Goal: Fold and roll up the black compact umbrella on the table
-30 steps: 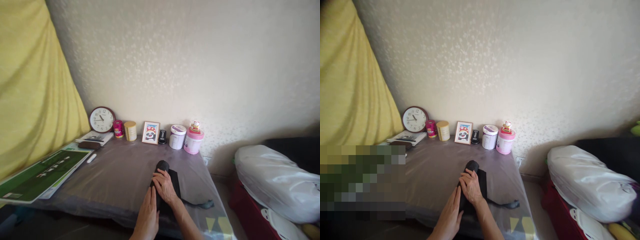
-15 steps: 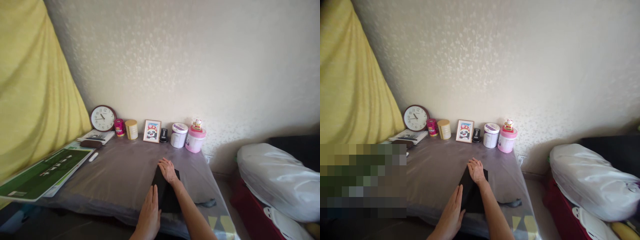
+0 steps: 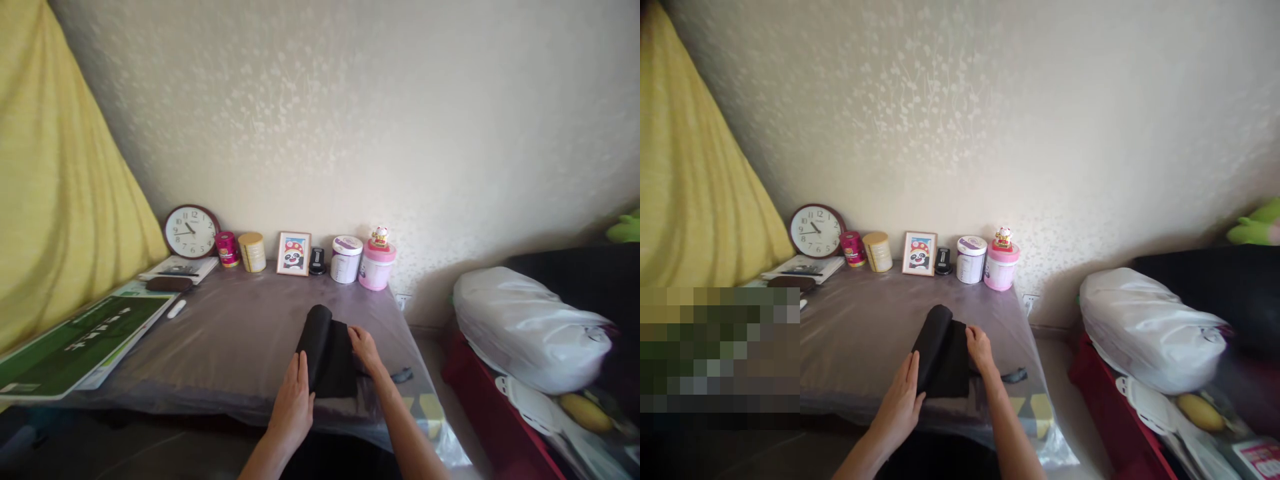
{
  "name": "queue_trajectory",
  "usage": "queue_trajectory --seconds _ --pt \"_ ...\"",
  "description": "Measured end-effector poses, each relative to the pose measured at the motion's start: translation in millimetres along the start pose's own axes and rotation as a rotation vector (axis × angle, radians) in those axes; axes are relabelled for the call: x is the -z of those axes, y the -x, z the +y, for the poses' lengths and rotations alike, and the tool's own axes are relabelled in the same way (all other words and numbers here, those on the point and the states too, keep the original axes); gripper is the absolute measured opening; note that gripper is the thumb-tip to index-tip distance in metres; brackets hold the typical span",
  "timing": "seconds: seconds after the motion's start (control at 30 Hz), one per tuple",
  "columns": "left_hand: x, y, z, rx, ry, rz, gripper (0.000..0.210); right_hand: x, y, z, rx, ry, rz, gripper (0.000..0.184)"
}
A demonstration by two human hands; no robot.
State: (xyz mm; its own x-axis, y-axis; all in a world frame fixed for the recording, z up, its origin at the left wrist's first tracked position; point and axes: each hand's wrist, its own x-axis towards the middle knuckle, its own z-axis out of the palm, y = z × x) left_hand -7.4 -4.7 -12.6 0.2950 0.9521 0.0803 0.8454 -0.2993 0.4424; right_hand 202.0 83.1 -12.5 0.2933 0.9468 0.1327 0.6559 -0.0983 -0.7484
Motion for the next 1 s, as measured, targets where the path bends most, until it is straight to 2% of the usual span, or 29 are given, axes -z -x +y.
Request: queue_trajectory --seconds 0.33,0.5,0.77,1.0 --pt "0.3 -0.7 -0.9 0.006 -0.015 -0.009 0.069 3.9 23.1 -31.7 -0.020 -0.030 -0.107 0.037" --pt "4.2 -0.1 1.4 0.019 -0.028 -0.050 0.077 1.9 24.3 -51.7 -0.116 -0.204 -0.186 0.038" --pt "9.0 -0.4 4.9 0.051 -0.038 -0.086 0.082 -25.6 17.5 -76.1 -0.154 -0.401 -0.251 0.039" --pt "2.6 -2.5 -2.5 0.029 -0.006 -0.055 0.080 -45.3 19.3 -86.2 -0.118 -0.381 -0.279 0.035"
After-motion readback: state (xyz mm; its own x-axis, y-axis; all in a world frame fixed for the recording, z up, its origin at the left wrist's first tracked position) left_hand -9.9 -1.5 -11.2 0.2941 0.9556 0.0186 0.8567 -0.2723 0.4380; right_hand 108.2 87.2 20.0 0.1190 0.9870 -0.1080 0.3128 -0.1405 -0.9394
